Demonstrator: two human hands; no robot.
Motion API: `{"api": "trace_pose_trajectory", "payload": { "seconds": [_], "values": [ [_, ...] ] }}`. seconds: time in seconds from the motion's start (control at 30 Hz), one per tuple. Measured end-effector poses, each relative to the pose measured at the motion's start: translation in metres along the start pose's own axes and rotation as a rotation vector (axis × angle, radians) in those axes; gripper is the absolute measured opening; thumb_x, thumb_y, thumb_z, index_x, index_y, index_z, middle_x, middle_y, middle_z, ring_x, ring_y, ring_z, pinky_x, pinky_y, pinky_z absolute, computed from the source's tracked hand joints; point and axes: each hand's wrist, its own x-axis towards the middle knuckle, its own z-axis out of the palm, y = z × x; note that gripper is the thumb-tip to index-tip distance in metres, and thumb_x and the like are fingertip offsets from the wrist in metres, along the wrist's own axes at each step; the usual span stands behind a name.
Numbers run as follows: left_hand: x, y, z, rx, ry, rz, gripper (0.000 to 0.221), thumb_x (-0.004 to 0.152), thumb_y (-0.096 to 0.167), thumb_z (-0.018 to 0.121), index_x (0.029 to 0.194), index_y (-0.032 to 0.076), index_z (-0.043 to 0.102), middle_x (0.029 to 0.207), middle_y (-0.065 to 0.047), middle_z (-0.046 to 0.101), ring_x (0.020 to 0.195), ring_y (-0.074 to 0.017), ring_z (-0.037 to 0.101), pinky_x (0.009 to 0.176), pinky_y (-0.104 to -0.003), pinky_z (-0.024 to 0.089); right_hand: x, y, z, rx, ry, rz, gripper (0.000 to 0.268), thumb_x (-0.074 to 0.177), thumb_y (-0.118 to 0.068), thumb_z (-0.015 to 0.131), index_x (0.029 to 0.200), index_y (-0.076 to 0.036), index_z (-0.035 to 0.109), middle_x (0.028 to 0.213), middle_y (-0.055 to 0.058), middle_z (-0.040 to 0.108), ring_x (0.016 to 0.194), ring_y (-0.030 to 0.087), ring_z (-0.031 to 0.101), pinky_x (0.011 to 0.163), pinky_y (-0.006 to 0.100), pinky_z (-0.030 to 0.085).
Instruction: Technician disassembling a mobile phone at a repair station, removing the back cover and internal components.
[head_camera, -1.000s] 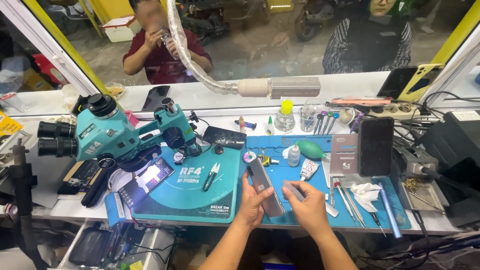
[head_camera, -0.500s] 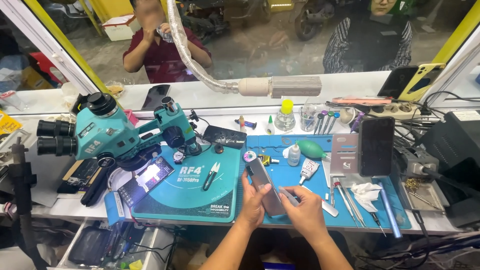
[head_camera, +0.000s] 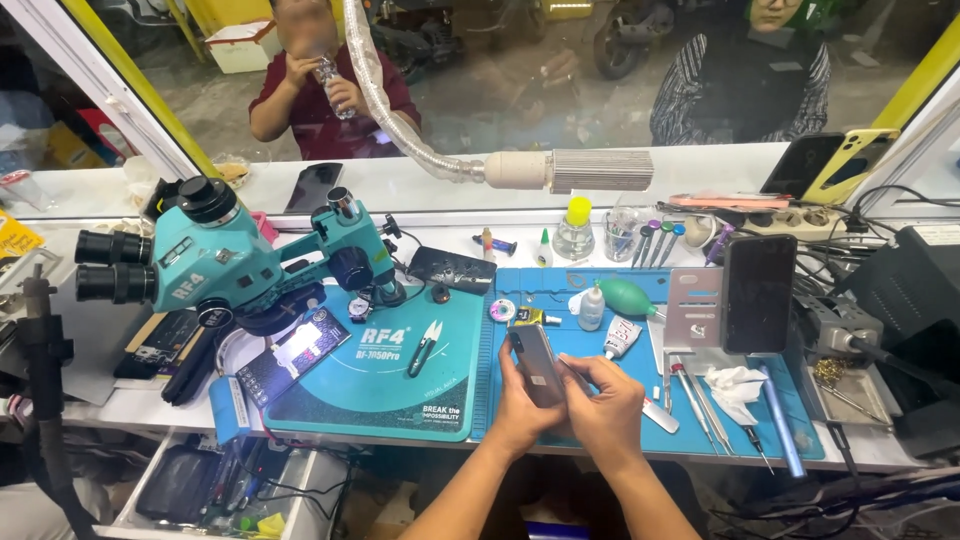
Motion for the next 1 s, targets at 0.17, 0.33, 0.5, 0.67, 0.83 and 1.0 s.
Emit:
{"api": "trace_pose_trajectory", "payload": {
  "seconds": [0.17, 0.33, 0.5, 0.67, 0.83, 1.0],
  "values": [
    [-0.001, 0.001, 0.000, 0.026, -0.025, 0.022, 0.130, 0.064, 0.027, 0.085, 0.160, 0.022, -0.002, 0.136, -0.011, 0.057, 0.120, -0.0220, 0.064, 0.098, -0.037, 0.055, 0.005, 0.004, 0.004, -0.025, 0.005, -0.045, 0.011, 0.085, -0.007, 0.076, 0.093, -0.008, 0.083, 0.082, 0.004, 0.079, 0.077, 0.014, 0.072, 0.070, 0.026, 0.057],
    [-0.002, 0.003, 0.001, 0.075, -0.021, 0.065, 0.134, 0.063, 0.032, 0.087, 0.161, 0.019, -0.004, 0.145, -0.011, 0.053, 0.128, -0.0219, 0.060, 0.103, -0.037, 0.052, 0.007, -0.001, 0.006, -0.018, 0.024, -0.070, 0.011, 0.085, -0.005, 0.075, 0.093, -0.008, 0.083, 0.082, 0.003, 0.079, 0.078, 0.013, 0.073, 0.070, 0.026, 0.058],
    [-0.006, 0.012, 0.003, 0.130, 0.025, 0.016, 0.131, 0.060, 0.033, 0.088, 0.162, 0.021, 0.007, 0.136, -0.009, 0.060, 0.123, -0.0189, 0.065, 0.100, -0.034, 0.054, 0.009, 0.001, 0.004, -0.007, 0.031, -0.131, 0.011, 0.086, -0.004, 0.076, 0.094, -0.008, 0.082, 0.080, 0.003, 0.077, 0.075, 0.012, 0.070, 0.069, 0.025, 0.055],
    [-0.006, 0.040, 0.005, 0.347, 0.135, 0.101, 0.132, 0.070, 0.034, 0.085, 0.163, 0.020, -0.007, 0.166, -0.012, 0.030, 0.149, -0.0250, 0.039, 0.115, -0.038, 0.041, 0.014, 0.004, -0.002, -0.009, -0.005, -0.155, 0.011, 0.087, -0.011, 0.078, 0.097, -0.009, 0.082, 0.081, 0.003, 0.076, 0.074, 0.012, 0.068, 0.068, 0.025, 0.053],
    [-0.006, 0.054, 0.008, 0.484, 0.117, 0.243, 0.094, 0.080, 0.028, 0.077, 0.160, 0.033, 0.028, 0.146, -0.015, 0.038, 0.143, -0.0269, 0.043, 0.111, -0.040, 0.045, 0.012, -0.011, -0.005, 0.001, -0.044, -0.033, 0.012, 0.086, -0.016, 0.079, 0.095, -0.009, 0.083, 0.086, 0.003, 0.078, 0.080, 0.012, 0.071, 0.073, 0.026, 0.055],
    [-0.003, 0.048, 0.012, 0.471, 0.169, 0.396, 0.060, 0.081, 0.024, 0.079, 0.134, 0.031, 0.054, 0.131, -0.008, 0.045, 0.112, -0.0220, 0.060, 0.084, -0.033, 0.058, 0.009, -0.010, -0.003, 0.045, 0.005, 0.031, 0.005, 0.084, -0.009, 0.079, 0.087, -0.008, 0.083, 0.075, 0.003, 0.075, 0.071, 0.012, 0.066, 0.067, 0.025, 0.053]
  ]
}}
